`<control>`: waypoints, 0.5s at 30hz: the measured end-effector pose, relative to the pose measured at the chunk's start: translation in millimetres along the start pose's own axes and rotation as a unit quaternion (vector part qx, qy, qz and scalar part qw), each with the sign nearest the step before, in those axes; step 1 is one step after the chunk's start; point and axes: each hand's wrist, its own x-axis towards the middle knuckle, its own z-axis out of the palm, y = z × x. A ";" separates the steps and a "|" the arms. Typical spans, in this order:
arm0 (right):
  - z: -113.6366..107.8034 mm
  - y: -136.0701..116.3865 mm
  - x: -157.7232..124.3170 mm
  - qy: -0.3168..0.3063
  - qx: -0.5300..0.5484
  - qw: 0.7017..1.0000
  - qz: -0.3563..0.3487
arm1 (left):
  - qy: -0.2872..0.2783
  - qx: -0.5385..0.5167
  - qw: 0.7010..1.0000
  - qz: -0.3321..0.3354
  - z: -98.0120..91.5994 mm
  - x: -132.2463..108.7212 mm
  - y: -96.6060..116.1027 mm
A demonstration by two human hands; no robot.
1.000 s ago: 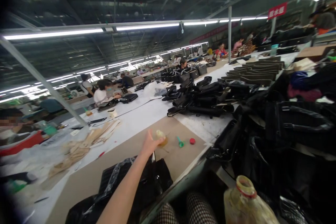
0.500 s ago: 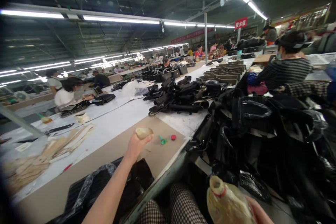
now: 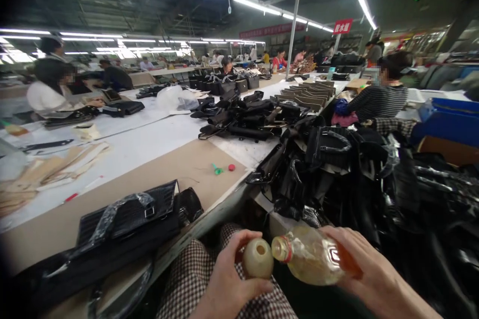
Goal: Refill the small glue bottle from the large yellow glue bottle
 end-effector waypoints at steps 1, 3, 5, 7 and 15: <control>-9.4 -3.9 2.1 -0.024 -0.022 0.999 -0.038 | 0.004 -0.013 1.000 -0.001 5.4 -2.1 -4.5; -26.8 -11.6 7.8 -0.030 -0.091 0.988 -0.118 | 0.006 -0.034 0.999 -0.004 14.5 -4.7 -13.1; -40.7 -15.5 12.5 -0.003 -0.181 0.964 -0.194 | -0.001 -0.038 0.999 0.001 22.5 -5.4 -21.5; -50.8 -14.8 13.5 0.004 -0.244 0.940 -0.239 | -0.013 -0.027 0.999 0.021 29.9 -5.2 -29.1; -73.4 -15.8 8.1 -0.046 -0.319 0.907 -0.271 | -0.034 0.020 0.996 0.077 46.3 -4.4 -38.2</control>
